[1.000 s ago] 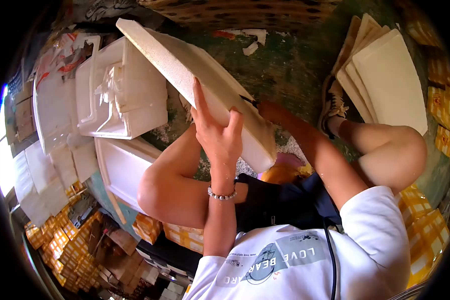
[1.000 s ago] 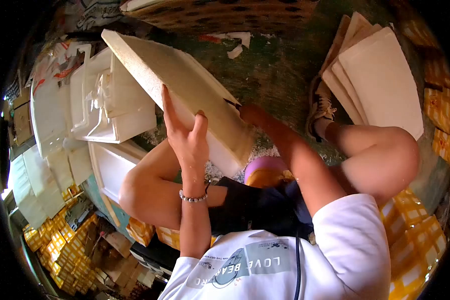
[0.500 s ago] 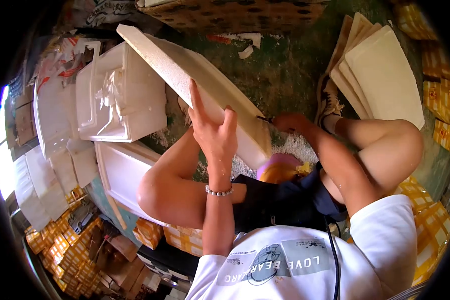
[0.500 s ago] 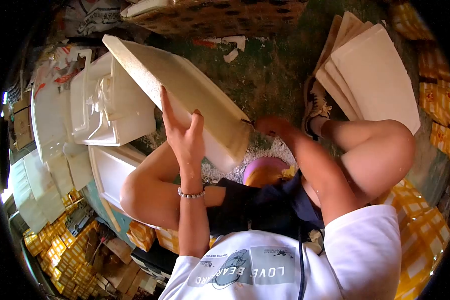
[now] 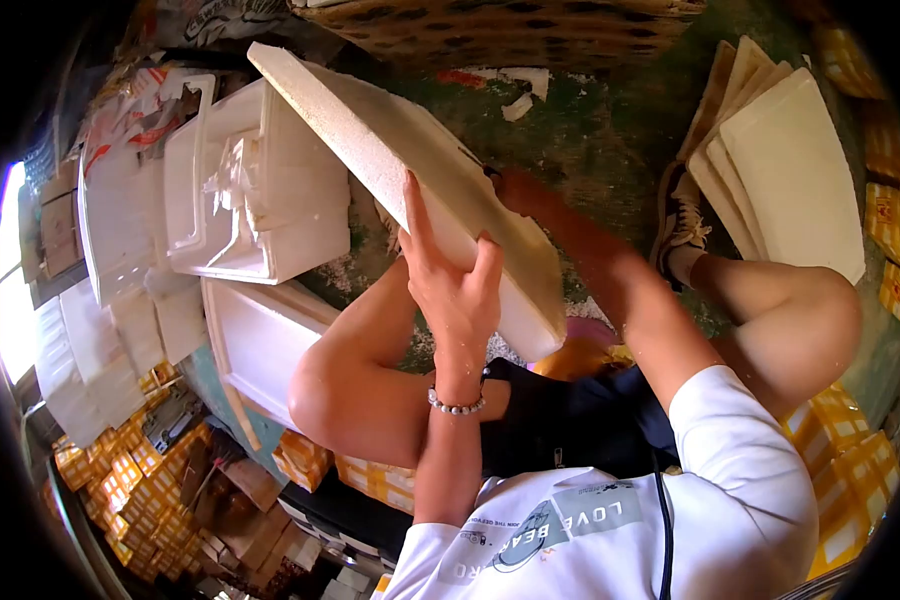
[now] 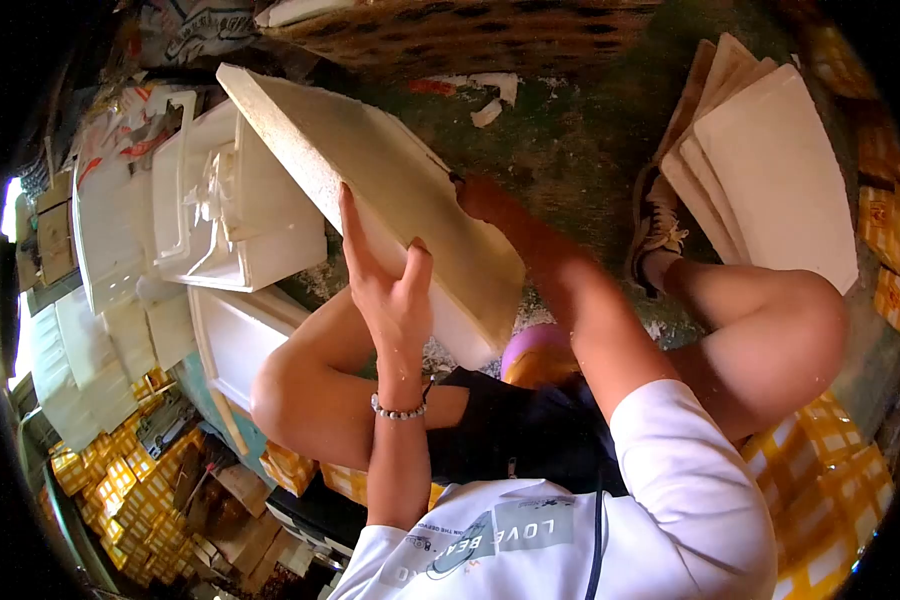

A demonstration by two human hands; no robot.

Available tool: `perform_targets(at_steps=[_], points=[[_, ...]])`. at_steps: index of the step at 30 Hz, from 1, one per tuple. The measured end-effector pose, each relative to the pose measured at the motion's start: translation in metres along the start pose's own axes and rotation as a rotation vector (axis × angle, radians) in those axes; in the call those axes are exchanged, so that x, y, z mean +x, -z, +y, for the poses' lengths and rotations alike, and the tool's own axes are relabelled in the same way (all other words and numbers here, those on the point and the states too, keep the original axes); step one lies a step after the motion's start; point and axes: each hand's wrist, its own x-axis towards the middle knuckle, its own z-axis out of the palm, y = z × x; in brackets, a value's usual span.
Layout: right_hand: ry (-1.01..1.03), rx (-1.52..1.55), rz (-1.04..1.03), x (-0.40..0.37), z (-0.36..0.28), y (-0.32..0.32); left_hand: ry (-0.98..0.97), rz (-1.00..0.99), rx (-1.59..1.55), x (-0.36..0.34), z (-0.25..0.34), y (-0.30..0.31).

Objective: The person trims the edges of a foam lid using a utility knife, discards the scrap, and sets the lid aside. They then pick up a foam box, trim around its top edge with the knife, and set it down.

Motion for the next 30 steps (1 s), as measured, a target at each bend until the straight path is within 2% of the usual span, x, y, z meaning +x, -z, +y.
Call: perform_targets(at_steps=[1,3,5,7,9,10,12,14,16,18,20,21,22,24,25,27,28,30], points=[[0.002,0.003,-0.006,0.011,0.009,-0.010,0.008,-0.006,0.010,0.000,0.000,0.000],[0.180,-0.228,0.072,0.036,0.035,-0.033,0.019,-0.012,0.022,0.001,0.007,0.001],[0.221,-0.255,0.053,0.030,0.034,-0.040,0.168,-0.090,-0.061,0.001,0.022,0.003],[0.257,-0.285,0.039,0.027,0.032,-0.042,0.159,-0.076,-0.073,0.000,0.016,0.001],[0.381,-0.551,0.047,0.034,0.033,-0.045,0.145,-0.063,-0.087,0.001,0.015,-0.001],[0.376,-0.551,0.045,0.035,0.037,-0.045,0.142,-0.061,-0.063,0.001,0.016,-0.001],[0.178,-0.298,-0.105,-0.009,-0.005,-0.016,0.146,-0.070,-0.041,0.000,0.012,-0.001],[0.151,-0.313,-0.127,-0.008,0.001,-0.022,-0.030,0.019,0.007,0.000,-0.003,-0.005],[0.139,-0.330,-0.138,0.016,0.029,-0.035,-0.019,0.007,-0.004,0.001,-0.001,-0.004],[0.476,-0.601,-0.048,0.049,0.092,-0.073,-0.007,-0.001,-0.007,0.000,-0.003,-0.002],[0.538,-0.643,-0.043,0.073,0.134,-0.094,-0.022,-0.002,-0.004,-0.001,-0.011,-0.004],[0.596,-0.683,-0.040,0.056,0.117,-0.085,-0.020,-0.002,-0.002,-0.002,-0.010,-0.003],[0.449,-0.595,-0.127,0.037,0.104,-0.073,-0.013,0.000,0.020,-0.002,-0.008,-0.003],[0.138,-0.433,-0.245,-0.048,0.017,-0.012,-0.010,-0.003,0.036,-0.002,-0.004,-0.004],[0.135,-0.436,-0.243,-0.047,0.026,-0.016,-0.016,0.001,0.028,-0.002,-0.002,-0.005],[-0.150,-0.208,-0.280,-0.033,0.061,-0.031,-0.029,0.005,0.010,-0.003,0.000,-0.008],[-0.152,-0.210,-0.273,-0.026,0.079,-0.040,-0.002,-0.006,-0.009,-0.003,0.001,-0.008],[0.128,-0.596,-0.224,-0.025,0.107,-0.052,0.026,-0.023,-0.028,-0.003,-0.002,-0.006]])
